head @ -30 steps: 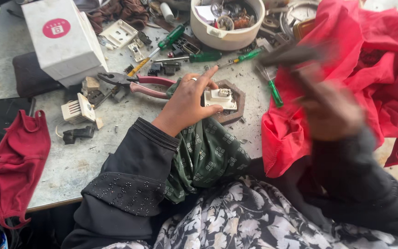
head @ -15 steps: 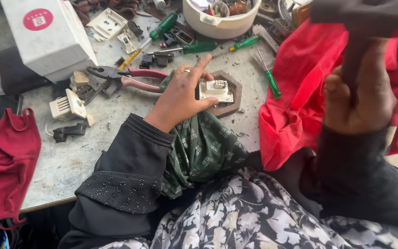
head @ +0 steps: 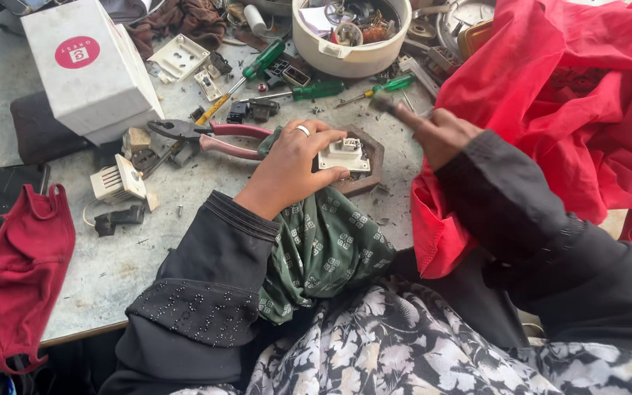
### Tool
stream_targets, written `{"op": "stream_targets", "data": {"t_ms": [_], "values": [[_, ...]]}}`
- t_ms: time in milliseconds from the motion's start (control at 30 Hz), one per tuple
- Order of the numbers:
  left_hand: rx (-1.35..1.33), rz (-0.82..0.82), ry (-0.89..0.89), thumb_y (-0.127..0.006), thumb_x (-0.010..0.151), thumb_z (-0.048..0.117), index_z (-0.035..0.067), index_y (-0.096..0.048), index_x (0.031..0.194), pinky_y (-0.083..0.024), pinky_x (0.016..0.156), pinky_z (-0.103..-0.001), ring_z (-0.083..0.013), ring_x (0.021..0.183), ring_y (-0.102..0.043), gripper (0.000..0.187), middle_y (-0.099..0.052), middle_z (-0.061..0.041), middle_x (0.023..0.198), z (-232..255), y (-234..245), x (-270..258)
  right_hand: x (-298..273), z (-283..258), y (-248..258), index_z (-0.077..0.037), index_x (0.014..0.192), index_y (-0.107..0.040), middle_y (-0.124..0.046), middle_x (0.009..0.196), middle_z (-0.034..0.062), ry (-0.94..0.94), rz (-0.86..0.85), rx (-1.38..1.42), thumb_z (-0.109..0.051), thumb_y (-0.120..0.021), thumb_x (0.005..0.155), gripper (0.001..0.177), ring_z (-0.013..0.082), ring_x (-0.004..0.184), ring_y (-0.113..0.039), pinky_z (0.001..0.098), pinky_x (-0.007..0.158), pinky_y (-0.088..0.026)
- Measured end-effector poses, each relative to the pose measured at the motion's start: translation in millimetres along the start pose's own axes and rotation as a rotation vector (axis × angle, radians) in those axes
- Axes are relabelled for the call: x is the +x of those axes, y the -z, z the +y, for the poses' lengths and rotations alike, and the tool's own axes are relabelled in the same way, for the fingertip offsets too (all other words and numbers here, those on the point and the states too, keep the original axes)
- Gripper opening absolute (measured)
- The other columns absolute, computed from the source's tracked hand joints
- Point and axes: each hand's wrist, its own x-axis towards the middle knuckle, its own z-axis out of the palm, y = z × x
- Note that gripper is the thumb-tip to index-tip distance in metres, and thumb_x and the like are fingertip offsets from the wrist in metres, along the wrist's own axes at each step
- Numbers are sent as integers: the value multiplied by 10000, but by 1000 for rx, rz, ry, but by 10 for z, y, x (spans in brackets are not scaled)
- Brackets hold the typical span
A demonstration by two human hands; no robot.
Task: The person uses a hammer and screwdriver to disassemble a white electrical socket, removing internal metal components and screws. They then use pliers to manipulate the parts and a screwdriver to reassemble the socket.
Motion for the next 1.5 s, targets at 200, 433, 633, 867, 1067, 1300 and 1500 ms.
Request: {"op": "stream_targets", "data": {"t_ms": [200,433,633,867,1067,1300,1500], "values": [[23,19,11,-855,823,305,106,-665,1280,-429,1056,-460,-373,1232,-525,533,-650,-120,1213,42,8,-10,301,501,-651,-119,1318,-589,-612,1189,167,387,243,-33,-48,-686,664,665,369,1016,-602,426,798,-527],[-39,60,21,-860,821,263,117,-647,1285,-484,1013,-428,-319,1175,-601,531,-623,-106,1220,93,64,-2,74,950,-1528,-75,989,-766,-674,1090,147,757,62,123,-44,-726,744,251,342,1037,-653,447,845,-560],[-106,156,6,-859,847,168,117,-595,1333,-532,950,-381,-283,1162,-623,555,-562,-87,1264,138,114,9,468,1228,-1370,-146,1101,-757,-664,1204,135,447,261,-88,-54,-760,788,326,333,1084,-634,426,884,-562],[-171,243,-48,-847,823,59,114,-582,1327,-524,992,-378,-284,1221,-591,572,-565,-96,1290,195,154,35,788,757,-952,-48,1291,-677,-658,1173,126,428,225,299,-126,-824,830,491,255,1005,-670,390,856,-575],[-287,312,62,-774,891,48,83,-615,1278,-544,937,-331,-227,1155,-646,421,-639,-84,1246,172,162,51,1186,563,-1099,-43,1173,-685,-667,1105,101,461,217,592,-25,-797,851,342,185,955,-732,290,823,-609],[-612,239,378,-727,969,127,55,-633,1324,-515,814,-220,-55,952,-603,374,-669,-12,1119,98,103,44,1173,681,-1460,-7,1153,-665,-694,1105,97,394,150,889,12,-785,893,287,192,1002,-730,285,871,-608],[-909,162,426,-701,1034,113,10,-555,1462,-493,931,-212,-54,1064,-585,463,-643,-14,1181,69,95,7,1033,667,-1347,-18,1142,-672,-652,1024,80,426,230,760,-15,-848,822,366,171,900,-696,292,798,-562]]}}
